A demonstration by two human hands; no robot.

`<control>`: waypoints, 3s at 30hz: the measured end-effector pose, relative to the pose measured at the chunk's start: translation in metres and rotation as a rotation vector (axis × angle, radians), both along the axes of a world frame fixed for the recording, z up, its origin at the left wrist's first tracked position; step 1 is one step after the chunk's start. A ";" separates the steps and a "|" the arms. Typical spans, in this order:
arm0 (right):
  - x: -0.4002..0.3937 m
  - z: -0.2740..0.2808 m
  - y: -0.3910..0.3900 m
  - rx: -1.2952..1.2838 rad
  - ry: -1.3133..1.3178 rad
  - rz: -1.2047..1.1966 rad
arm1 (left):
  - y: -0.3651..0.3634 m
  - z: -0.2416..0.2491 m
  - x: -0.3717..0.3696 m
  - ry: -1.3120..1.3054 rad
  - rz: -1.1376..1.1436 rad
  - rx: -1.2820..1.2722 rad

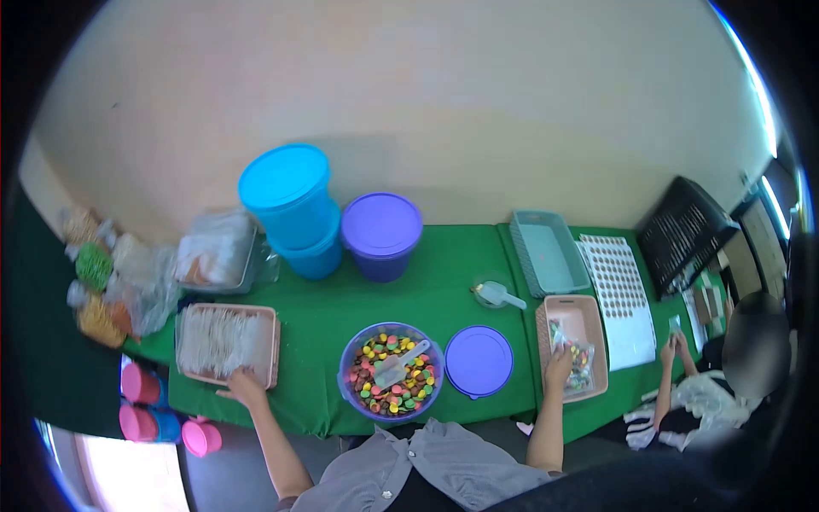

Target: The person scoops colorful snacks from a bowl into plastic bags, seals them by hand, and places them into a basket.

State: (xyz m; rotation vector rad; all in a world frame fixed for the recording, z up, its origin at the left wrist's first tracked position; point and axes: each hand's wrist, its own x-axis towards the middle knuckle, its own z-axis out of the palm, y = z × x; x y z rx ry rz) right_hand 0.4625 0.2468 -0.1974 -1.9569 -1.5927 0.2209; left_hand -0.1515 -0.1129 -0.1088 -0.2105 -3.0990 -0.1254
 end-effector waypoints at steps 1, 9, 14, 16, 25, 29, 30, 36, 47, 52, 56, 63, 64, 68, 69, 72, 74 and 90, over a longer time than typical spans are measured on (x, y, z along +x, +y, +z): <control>-0.006 0.008 -0.004 0.107 -0.014 0.003 | 0.001 0.004 0.000 0.005 -0.036 -0.003; -0.081 0.106 -0.023 0.394 0.040 0.017 | 0.006 0.042 0.002 0.323 -0.258 0.494; -0.177 0.152 -0.070 0.194 0.484 0.467 | 0.073 0.092 0.079 -0.139 -0.598 1.521; -0.217 0.157 -0.104 -0.067 0.793 0.701 | 0.098 0.117 0.134 -0.435 -0.554 1.485; -0.254 0.180 -0.142 -0.551 1.418 0.807 | 0.104 0.086 0.207 -1.069 -0.629 1.431; -0.250 0.168 -0.140 -0.472 1.378 0.825 | 0.102 0.111 0.220 -1.060 -0.728 1.364; -0.251 0.170 -0.141 -0.496 1.404 0.733 | 0.101 0.117 0.220 -1.052 -0.729 1.371; -0.254 0.184 -0.142 -0.842 1.295 0.879 | 0.093 0.121 0.224 0.143 -1.491 0.513; -0.269 0.188 -0.165 -0.871 1.133 1.125 | 0.083 0.102 0.197 0.119 -0.989 0.968; -0.281 0.183 -0.196 -0.765 1.192 1.088 | 0.076 0.108 0.197 0.259 -1.216 0.818; -0.276 0.182 -0.198 -0.669 1.034 1.011 | 0.074 0.106 0.199 0.332 -1.369 0.657; -0.270 0.202 -0.195 -0.402 0.941 1.030 | 0.078 0.112 0.199 0.388 -1.382 0.607; -0.270 0.202 -0.195 -0.396 0.939 1.025 | 0.079 0.114 0.200 0.387 -1.387 0.612; -0.264 0.211 -0.198 -0.468 0.767 1.060 | 0.081 0.120 0.204 -0.254 -1.359 0.873; -0.263 0.214 -0.197 -0.499 0.776 1.034 | 0.080 0.127 0.202 -0.260 -1.379 0.886; -0.262 0.211 -0.196 -0.450 0.923 1.047 | 0.084 0.130 0.196 -0.264 -1.383 0.920; -0.264 0.212 -0.193 -0.306 0.838 1.068 | 0.089 0.128 0.192 -0.263 -1.367 0.931; -0.273 0.212 -0.198 0.052 0.498 0.961 | 0.092 0.133 0.184 -0.238 -1.358 0.892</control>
